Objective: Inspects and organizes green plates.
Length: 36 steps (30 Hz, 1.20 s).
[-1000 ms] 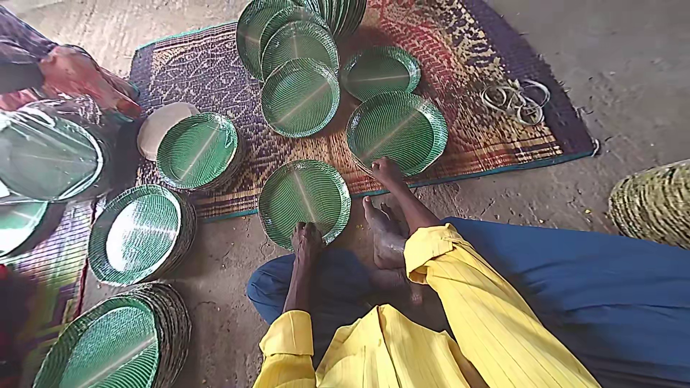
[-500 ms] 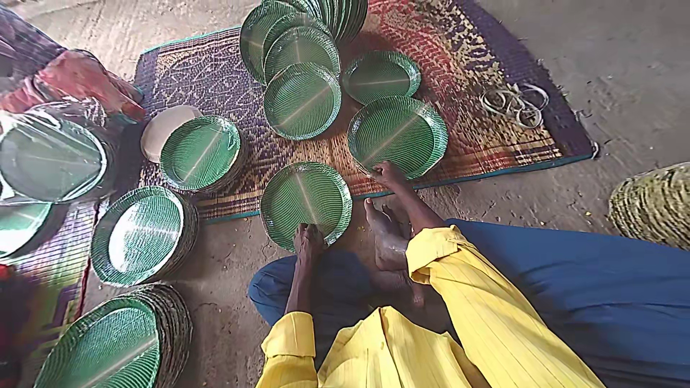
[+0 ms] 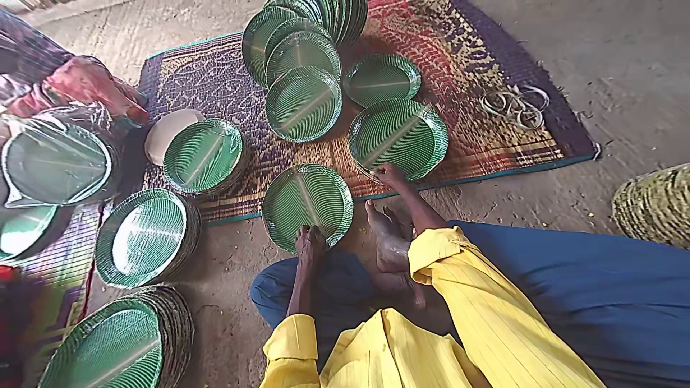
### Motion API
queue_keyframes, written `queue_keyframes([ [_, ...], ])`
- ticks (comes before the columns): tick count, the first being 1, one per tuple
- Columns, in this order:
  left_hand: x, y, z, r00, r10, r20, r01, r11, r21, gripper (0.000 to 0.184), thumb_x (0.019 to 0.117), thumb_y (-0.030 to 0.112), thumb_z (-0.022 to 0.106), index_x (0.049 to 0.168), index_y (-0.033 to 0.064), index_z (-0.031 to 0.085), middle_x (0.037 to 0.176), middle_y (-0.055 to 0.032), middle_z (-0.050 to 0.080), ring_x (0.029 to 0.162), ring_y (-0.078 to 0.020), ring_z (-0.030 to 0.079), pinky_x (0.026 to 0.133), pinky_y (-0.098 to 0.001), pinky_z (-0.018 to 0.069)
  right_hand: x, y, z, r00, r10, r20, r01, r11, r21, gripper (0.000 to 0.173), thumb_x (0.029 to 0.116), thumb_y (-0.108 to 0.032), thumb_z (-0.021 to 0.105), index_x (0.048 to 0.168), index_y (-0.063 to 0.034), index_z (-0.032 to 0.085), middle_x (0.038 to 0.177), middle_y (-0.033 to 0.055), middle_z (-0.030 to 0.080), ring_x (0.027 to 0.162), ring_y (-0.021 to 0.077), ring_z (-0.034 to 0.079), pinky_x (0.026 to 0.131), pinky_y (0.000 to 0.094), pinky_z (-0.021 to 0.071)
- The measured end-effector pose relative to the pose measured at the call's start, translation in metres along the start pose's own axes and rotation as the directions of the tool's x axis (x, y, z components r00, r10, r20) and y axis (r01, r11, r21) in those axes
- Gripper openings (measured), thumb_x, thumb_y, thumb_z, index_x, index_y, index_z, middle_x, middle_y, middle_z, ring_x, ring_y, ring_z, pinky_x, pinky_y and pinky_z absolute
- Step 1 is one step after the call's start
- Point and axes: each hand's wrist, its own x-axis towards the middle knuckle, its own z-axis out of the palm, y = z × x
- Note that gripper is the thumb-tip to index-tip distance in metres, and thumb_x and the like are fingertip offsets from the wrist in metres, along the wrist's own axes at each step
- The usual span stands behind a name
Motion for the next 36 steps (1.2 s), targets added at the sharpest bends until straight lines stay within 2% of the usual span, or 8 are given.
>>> queue_keyframes([
  [5,0.000,0.000,-0.001,1.000,-0.007,0.024,0.007,1.000,0.021,0.038,0.0975,0.029,0.060,0.127,0.0081,0.070,0.140,-0.0212,0.059,0.133,-0.0389,0.053,0.107,-0.0560,0.0445,-0.002,-0.002,0.003,0.998,0.048,-0.045,-0.051,0.997,-0.058,0.038,0.1075,-0.032,0.054,0.120,-0.0011,0.072,0.121,0.0261,0.068,0.118,0.0440,0.064,0.100,0.0645,0.0472],
  [12,0.002,-0.001,-0.002,0.998,-0.004,0.066,0.002,1.000,0.028,0.043,0.0971,0.031,0.062,0.133,0.0094,0.067,0.144,-0.0208,0.056,0.137,-0.0393,0.050,0.108,-0.0564,0.0433,-0.012,-0.021,0.000,0.980,0.076,-0.185,-0.102,0.986,-0.132,0.029,0.1025,-0.009,0.054,0.124,0.0003,0.070,0.129,0.0275,0.065,0.119,0.0463,0.063,0.099,0.0648,0.0483],
  [17,-0.002,-0.008,0.001,0.981,0.097,-0.170,-0.121,0.983,-0.138,0.042,0.1005,0.027,0.058,0.133,0.0006,0.066,0.135,-0.0253,0.062,0.129,-0.0421,0.057,0.107,-0.0573,0.0456,-0.027,-0.080,-0.001,0.850,-0.387,-0.359,0.350,0.922,-0.165,0.026,0.0970,0.002,0.054,0.115,0.0045,0.073,0.115,0.0279,0.069,0.109,0.0462,0.065,0.095,0.0654,0.0463],
  [20,-0.005,-0.008,0.001,0.695,0.221,-0.684,-0.351,0.935,-0.055,0.030,0.0933,0.013,0.060,0.114,-0.0054,0.074,0.116,-0.0262,0.070,0.109,-0.0431,0.067,0.094,-0.0575,0.0520,-0.057,-0.113,0.038,0.735,-0.638,-0.230,0.626,0.768,-0.132,0.024,0.0918,0.006,0.058,0.107,0.0009,0.077,0.104,0.0226,0.071,0.100,0.0406,0.068,0.088,0.0568,0.0523],
  [23,-0.010,-0.009,-0.001,0.487,0.285,-0.826,-0.413,0.908,0.069,0.027,0.0911,0.011,0.058,0.106,-0.0029,0.076,0.114,-0.0258,0.071,0.110,-0.0432,0.066,0.100,-0.0558,0.0483,-0.086,-0.116,0.088,0.727,-0.595,0.342,0.650,0.757,-0.065,0.029,0.1031,-0.004,0.050,0.121,0.0013,0.072,0.122,0.0244,0.068,0.118,0.0413,0.062,0.105,0.0540,0.0456],
  [26,-0.014,-0.009,0.002,0.628,0.313,-0.713,-0.383,0.921,0.067,0.027,0.0895,0.012,0.061,0.107,-0.0002,0.078,0.115,-0.0239,0.071,0.111,-0.0442,0.066,0.100,-0.0579,0.0479,-0.096,-0.075,0.144,0.574,-0.569,0.589,0.735,0.675,-0.065,0.019,0.0982,-0.006,0.061,0.110,-0.0002,0.074,0.118,0.0238,0.068,0.114,0.0450,0.062,0.101,0.0613,0.0452],
  [30,-0.009,-0.004,-0.002,0.989,0.102,-0.110,-0.102,0.995,0.010,0.036,0.1001,0.025,0.055,0.126,0.0049,0.071,0.136,-0.0196,0.063,0.131,-0.0390,0.055,0.109,-0.0564,0.0429,-0.089,-0.089,0.111,0.579,-0.464,0.671,0.672,0.737,-0.070,0.031,0.0976,-0.023,0.069,0.121,-0.0037,0.072,0.128,0.0205,0.066,0.125,0.0397,0.059,0.108,0.0591,0.0415],
  [36,0.000,-0.002,0.004,0.985,0.172,0.031,-0.172,0.985,0.010,0.041,0.1006,0.030,0.057,0.134,0.0090,0.068,0.146,-0.0205,0.056,0.136,-0.0406,0.051,0.110,-0.0577,0.0412,-0.029,-0.079,0.026,0.937,-0.334,-0.106,0.338,0.941,0.020,0.037,0.0980,-0.027,0.071,0.122,0.0010,0.071,0.117,0.0255,0.069,0.107,0.0414,0.067,0.094,0.0597,0.0530],
])
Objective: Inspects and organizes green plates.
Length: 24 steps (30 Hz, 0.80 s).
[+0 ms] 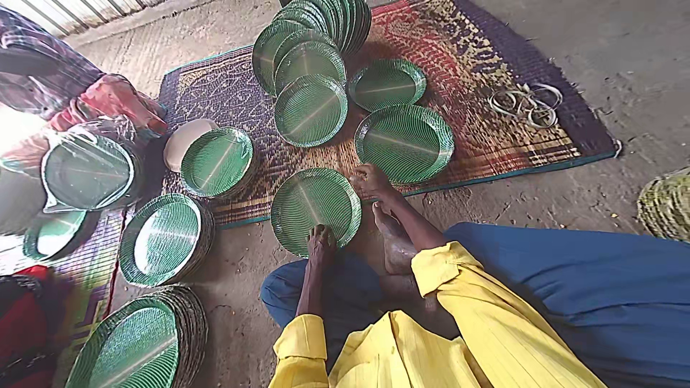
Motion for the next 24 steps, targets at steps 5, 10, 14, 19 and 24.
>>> queue_keyframes([
  [5,-0.001,0.001,-0.002,1.000,0.000,-0.019,-0.001,0.998,-0.062,0.037,0.1005,0.027,0.058,0.130,0.0078,0.070,0.145,-0.0201,0.057,0.136,-0.0400,0.051,0.111,-0.0567,0.0406,-0.036,-0.019,-0.057,0.935,0.352,0.045,-0.344,0.930,-0.131,0.050,0.0989,-0.023,0.072,0.139,0.0032,0.057,0.143,0.0309,0.053,0.135,0.0483,0.050,0.109,0.0637,0.0422],
  [10,0.001,0.000,-0.001,1.000,-0.002,-0.021,0.000,0.998,-0.067,0.037,0.0999,0.028,0.058,0.129,0.0082,0.070,0.143,-0.0183,0.059,0.135,-0.0389,0.052,0.110,-0.0570,0.0417,0.003,0.082,-0.016,0.962,0.272,0.023,-0.260,0.941,-0.218,0.037,0.0993,-0.031,0.068,0.124,-0.0036,0.072,0.126,0.0260,0.066,0.123,0.0424,0.061,0.104,0.0605,0.0468],
  [14,0.000,-0.001,-0.001,0.999,0.014,-0.042,-0.018,0.996,-0.082,0.037,0.0999,0.026,0.058,0.128,0.0059,0.070,0.143,-0.0197,0.059,0.135,-0.0405,0.052,0.110,-0.0580,0.0414,0.006,0.081,-0.018,0.948,0.315,0.039,-0.307,0.942,-0.135,0.035,0.1021,-0.030,0.065,0.124,-0.0030,0.072,0.129,0.0250,0.066,0.125,0.0427,0.060,0.105,0.0615,0.0459],
  [19,-0.001,0.002,-0.002,1.000,-0.005,-0.003,0.005,0.999,-0.047,0.038,0.1008,0.028,0.057,0.130,0.0082,0.070,0.146,-0.0182,0.057,0.136,-0.0390,0.051,0.110,-0.0575,0.0409,0.004,0.069,-0.025,0.925,0.378,0.042,-0.368,0.918,-0.147,0.035,0.1071,-0.026,0.054,0.124,-0.0007,0.071,0.129,0.0259,0.066,0.124,0.0437,0.061,0.103,0.0635,0.0463],
  [24,0.001,-0.002,0.002,0.999,-0.001,-0.043,-0.002,0.997,-0.073,0.040,0.1016,0.030,0.055,0.133,0.0085,0.068,0.145,-0.0178,0.058,0.135,-0.0382,0.052,0.110,-0.0567,0.0414,0.007,0.052,-0.020,0.937,0.318,-0.146,-0.344,0.915,-0.212,0.029,0.1057,-0.013,0.049,0.117,0.0033,0.071,0.124,0.0274,0.066,0.119,0.0442,0.063,0.099,0.0621,0.0489],
])
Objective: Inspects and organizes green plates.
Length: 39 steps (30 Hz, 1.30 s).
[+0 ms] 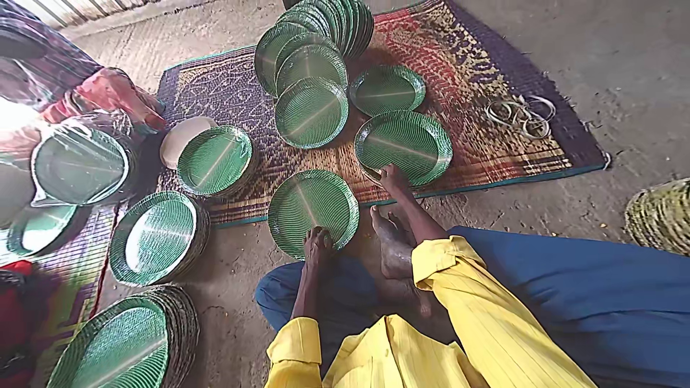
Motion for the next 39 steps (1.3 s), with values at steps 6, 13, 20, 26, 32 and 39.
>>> queue_keyframes([
  [6,-0.008,0.002,0.000,0.668,0.269,-0.694,-0.330,0.943,0.049,0.028,0.0935,0.011,0.056,0.109,-0.0031,0.076,0.115,-0.0248,0.071,0.109,-0.0422,0.068,0.097,-0.0557,0.0508,-0.052,-0.085,0.016,0.743,-0.643,-0.185,0.666,0.737,0.114,0.018,0.0973,-0.003,0.058,0.100,0.0026,0.075,0.102,0.0214,0.071,0.100,0.0395,0.069,0.088,0.0573,0.0533],
  [13,-0.018,0.004,-0.010,0.887,0.149,-0.437,-0.135,0.989,0.063,0.030,0.0950,0.014,0.060,0.116,-0.0004,0.075,0.123,-0.0240,0.070,0.120,-0.0452,0.062,0.105,-0.0608,0.0448,-0.138,-0.080,0.098,0.328,-0.650,0.686,0.682,0.665,0.304,0.027,0.1020,-0.017,0.062,0.115,0.0040,0.071,0.125,0.0252,0.066,0.123,0.0442,0.058,0.106,0.0628,0.0408],
  [20,-0.002,0.009,-0.008,1.000,-0.025,-0.013,0.026,0.997,0.076,0.037,0.1012,0.027,0.055,0.124,0.0040,0.072,0.135,-0.0214,0.063,0.131,-0.0402,0.055,0.107,-0.0568,0.0432,-0.050,-0.073,0.019,0.887,-0.435,0.152,0.396,0.889,0.229,0.028,0.1004,-0.025,0.068,0.111,-0.0003,0.075,0.113,0.0214,0.069,0.108,0.0375,0.067,0.096,0.0565,0.0528],
  [26,0.001,0.010,-0.007,0.997,0.004,0.074,-0.009,0.998,0.062,0.038,0.1016,0.029,0.055,0.129,0.0067,0.070,0.140,-0.0187,0.061,0.134,-0.0385,0.053,0.110,-0.0551,0.0422,0.003,0.013,0.011,0.985,-0.079,0.150,0.088,0.995,-0.052,0.048,0.0956,-0.032,0.073,0.131,0.0006,0.066,0.135,0.0284,0.060,0.128,0.0460,0.056,0.103,0.0641,0.0461],
  [32,0.002,0.006,0.000,0.993,0.089,0.074,-0.092,0.995,0.034,0.036,0.0989,0.026,0.058,0.127,0.0077,0.071,0.141,-0.0184,0.060,0.133,-0.0390,0.053,0.109,-0.0571,0.0417,0.004,0.022,0.017,0.985,-0.105,0.134,0.097,0.993,0.063,0.031,0.0997,-0.020,0.067,0.122,-0.0003,0.072,0.122,0.0268,0.066,0.118,0.0433,0.063,0.101,0.0603,0.0486],
  [39,0.003,0.003,0.002,0.994,0.091,0.060,-0.092,0.996,0.014,0.035,0.0998,0.027,0.057,0.126,0.0091,0.072,0.140,-0.0168,0.061,0.133,-0.0377,0.054,0.108,-0.0561,0.0428,0.006,0.026,0.018,0.982,-0.126,0.139,0.121,0.992,0.043,0.027,0.1021,-0.019,0.063,0.120,-0.0013,0.073,0.118,0.0262,0.067,0.114,0.0432,0.064,0.100,0.0601,0.0491],
])
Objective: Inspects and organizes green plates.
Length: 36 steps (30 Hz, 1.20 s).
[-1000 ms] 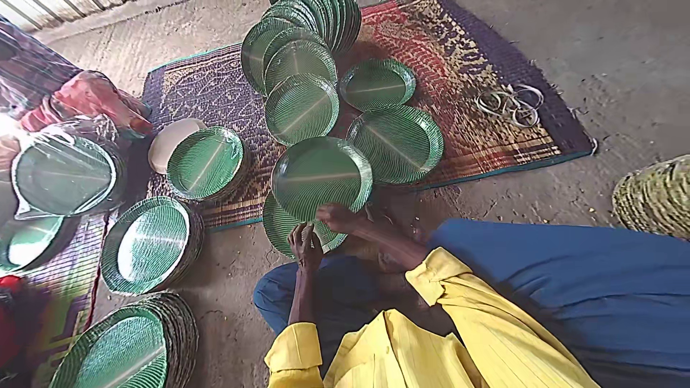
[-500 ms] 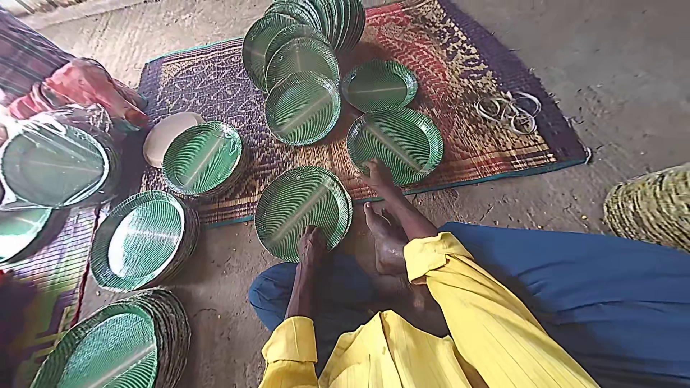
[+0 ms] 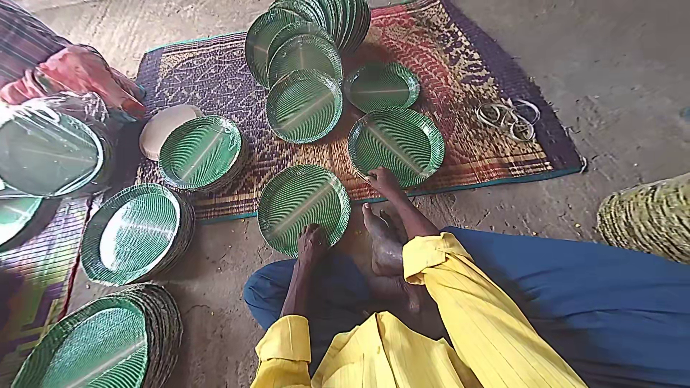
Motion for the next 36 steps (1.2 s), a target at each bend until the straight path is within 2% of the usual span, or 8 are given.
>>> queue_keyframes([
  [11,0.001,0.001,-0.001,1.000,-0.019,-0.013,0.019,0.999,-0.046,0.035,0.1012,0.027,0.056,0.127,0.0085,0.071,0.140,-0.0160,0.062,0.134,-0.0361,0.054,0.110,-0.0552,0.0418,-0.009,-0.017,-0.009,0.982,0.142,-0.121,-0.142,0.990,0.014,0.032,0.1077,-0.014,0.046,0.118,0.0048,0.070,0.123,0.0286,0.067,0.117,0.0448,0.065,0.099,0.0611,0.0499],
  [14,0.001,-0.002,0.003,0.984,0.032,-0.175,-0.048,0.995,-0.086,0.037,0.1011,0.024,0.056,0.129,0.0049,0.070,0.137,-0.0192,0.063,0.129,-0.0393,0.058,0.107,-0.0564,0.0441,-0.009,-0.042,-0.016,0.972,-0.025,-0.233,0.025,1.000,0.001,0.031,0.1071,-0.013,0.048,0.115,0.0081,0.070,0.119,0.0304,0.066,0.114,0.0458,0.065,0.099,0.0606,0.0493],
  [19,-0.009,0.001,0.004,0.658,0.245,-0.712,-0.282,0.957,0.069,0.028,0.0914,0.010,0.059,0.111,0.0006,0.076,0.113,-0.0214,0.073,0.104,-0.0404,0.069,0.092,-0.0558,0.0530,-0.043,-0.113,0.006,0.811,-0.525,-0.257,0.551,0.834,0.037,0.020,0.1004,-0.006,0.058,0.104,0.0058,0.074,0.105,0.0242,0.069,0.102,0.0400,0.068,0.092,0.0541,0.0550],
  [23,-0.015,0.002,0.002,0.483,0.318,-0.816,-0.305,0.934,0.183,0.028,0.0973,0.018,0.054,0.109,0.0066,0.077,0.113,-0.0199,0.071,0.112,-0.0351,0.064,0.104,-0.0493,0.0447,-0.091,-0.137,0.062,0.685,-0.649,0.331,0.652,0.749,0.117,0.028,0.1058,-0.010,0.050,0.115,0.0074,0.070,0.123,0.0254,0.068,0.121,0.0414,0.063,0.105,0.0562,0.0462],
  [26,-0.016,0.002,0.002,0.663,0.241,-0.709,-0.238,0.965,0.105,0.030,0.0942,0.017,0.057,0.112,0.0029,0.077,0.116,-0.0217,0.072,0.112,-0.0410,0.066,0.102,-0.0570,0.0468,-0.124,-0.132,0.095,0.593,-0.505,0.627,0.582,0.807,0.100,0.027,0.1021,-0.011,0.058,0.120,0.0079,0.066,0.123,0.0267,0.066,0.121,0.0433,0.061,0.108,0.0592,0.0427],
  [29,-0.012,0.004,-0.005,0.926,-0.047,-0.376,0.014,0.996,-0.091,0.034,0.1018,0.021,0.053,0.118,-0.0004,0.074,0.126,-0.0246,0.068,0.122,-0.0448,0.061,0.106,-0.0601,0.0435,-0.108,-0.117,0.092,0.532,-0.594,0.603,0.642,0.747,0.169,0.025,0.0975,-0.011,0.064,0.110,0.0102,0.070,0.118,0.0305,0.067,0.119,0.0477,0.061,0.104,0.0629,0.0412],
  [33,-0.001,0.005,-0.011,0.970,-0.187,-0.153,0.182,0.982,-0.050,0.039,0.1053,0.031,0.050,0.124,0.0042,0.072,0.133,-0.0214,0.065,0.132,-0.0409,0.054,0.108,-0.0576,0.0424,-0.050,-0.098,0.040,0.867,-0.473,0.154,0.458,0.880,0.125,0.028,0.1013,-0.024,0.065,0.107,0.0002,0.077,0.112,0.0210,0.072,0.112,0.0368,0.066,0.102,0.0546,0.0493],
  [36,-0.004,0.006,-0.011,0.973,-0.180,-0.144,0.174,0.984,-0.048,0.038,0.1041,0.030,0.051,0.124,0.0045,0.072,0.133,-0.0218,0.064,0.132,-0.0416,0.054,0.108,-0.0587,0.0421,-0.025,-0.071,0.000,0.962,-0.217,-0.164,0.228,0.972,0.055,0.031,0.1001,-0.027,0.069,0.115,-0.0002,0.073,0.119,0.0244,0.067,0.114,0.0426,0.063,0.099,0.0612,0.0493],
])
